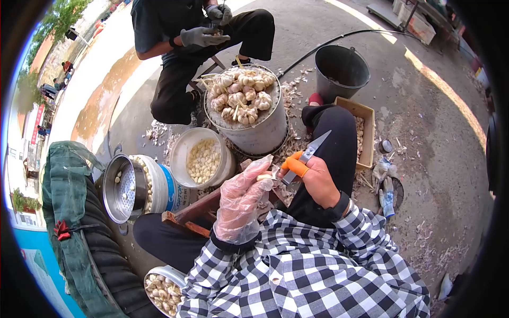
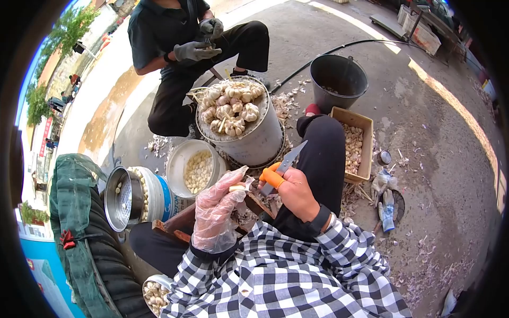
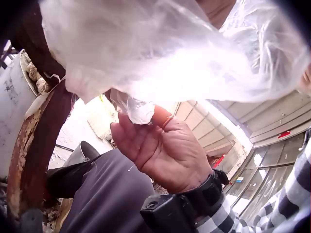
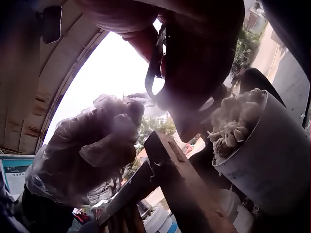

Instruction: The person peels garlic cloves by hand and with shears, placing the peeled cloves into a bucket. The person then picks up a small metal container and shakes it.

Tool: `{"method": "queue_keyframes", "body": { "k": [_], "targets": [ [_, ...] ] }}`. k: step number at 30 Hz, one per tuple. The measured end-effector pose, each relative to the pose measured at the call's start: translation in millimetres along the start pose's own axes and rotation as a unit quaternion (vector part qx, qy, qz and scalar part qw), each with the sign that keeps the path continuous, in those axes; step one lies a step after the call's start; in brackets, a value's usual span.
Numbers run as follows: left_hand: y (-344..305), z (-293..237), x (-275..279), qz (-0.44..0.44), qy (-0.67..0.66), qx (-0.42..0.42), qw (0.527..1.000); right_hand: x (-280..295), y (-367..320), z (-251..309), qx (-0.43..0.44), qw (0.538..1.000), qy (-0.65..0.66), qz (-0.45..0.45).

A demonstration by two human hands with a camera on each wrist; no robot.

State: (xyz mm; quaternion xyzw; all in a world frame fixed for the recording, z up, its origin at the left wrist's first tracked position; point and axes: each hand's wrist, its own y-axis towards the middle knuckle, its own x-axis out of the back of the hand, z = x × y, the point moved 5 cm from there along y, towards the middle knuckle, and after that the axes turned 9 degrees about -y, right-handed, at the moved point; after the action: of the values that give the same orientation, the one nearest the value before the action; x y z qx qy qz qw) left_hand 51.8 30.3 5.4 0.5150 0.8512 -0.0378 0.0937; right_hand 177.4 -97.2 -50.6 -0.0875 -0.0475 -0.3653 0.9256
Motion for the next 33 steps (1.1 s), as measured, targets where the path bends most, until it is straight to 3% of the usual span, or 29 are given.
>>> {"method": "queue_keyframes", "body": {
  "k": [2, 3, 5, 8, 10, 12, 14, 15, 17, 19, 23, 24, 27, 29, 31, 33],
  "targets": [
    [1, -1, 0, -0.004, 0.006, -0.013, 1.000, -13, -8, 16, -0.099, 0.948, 0.299, 0.034],
    [2, -5, -1, 0.006, 0.040, -0.043, 0.998, -14, -9, 16, -0.100, 0.948, 0.300, 0.033],
    [3, -7, -3, 0.017, 0.073, -0.074, 0.994, -25, -14, 16, -0.135, 0.919, 0.352, 0.117],
    [1, -5, -5, 0.037, 0.089, -0.092, 0.991, -30, -17, 21, -0.093, 0.951, 0.275, 0.107],
    [0, 0, -6, 0.031, 0.058, -0.048, 0.997, -34, -16, 21, -0.089, 0.958, 0.258, 0.084],
    [-1, 4, -9, 0.017, 0.019, -0.022, 0.999, -32, -14, 20, -0.014, 0.972, 0.231, 0.028],
    [-2, 9, -10, -0.023, -0.097, 0.064, 0.993, -35, -15, 22, -0.015, 0.967, 0.254, 0.016],
    [-2, 4, -12, -0.023, -0.098, 0.064, 0.993, -35, -16, 23, -0.016, 0.961, 0.277, 0.004],
    [-4, 5, -19, -0.035, -0.293, 0.167, 0.941, -35, -16, 24, -0.038, 0.954, 0.297, 0.019],
    [-5, 10, -15, -0.048, -0.269, 0.158, 0.949, -33, -16, 22, -0.059, 0.946, 0.316, 0.035],
    [-5, 11, -8, -0.062, -0.210, 0.150, 0.964, -28, -17, 27, -0.051, 0.969, 0.231, 0.067],
    [-5, 11, -6, -0.062, -0.210, 0.150, 0.964, -27, -18, 28, -0.055, 0.980, 0.178, 0.064],
    [-5, 18, -2, -0.055, -0.234, 0.198, 0.950, -25, -16, 31, -0.015, 0.982, 0.180, 0.048],
    [-5, 15, -6, 0.016, -0.281, 0.188, 0.941, -24, -19, 33, -0.020, 0.979, 0.196, 0.047],
    [-6, 14, -9, -0.006, -0.273, 0.207, 0.940, -23, -20, 39, -0.024, 0.976, 0.212, 0.047],
    [-7, 15, -8, -0.028, -0.264, 0.225, 0.937, -20, -21, 52, 0.023, 0.989, 0.134, 0.063]
  ]
}}
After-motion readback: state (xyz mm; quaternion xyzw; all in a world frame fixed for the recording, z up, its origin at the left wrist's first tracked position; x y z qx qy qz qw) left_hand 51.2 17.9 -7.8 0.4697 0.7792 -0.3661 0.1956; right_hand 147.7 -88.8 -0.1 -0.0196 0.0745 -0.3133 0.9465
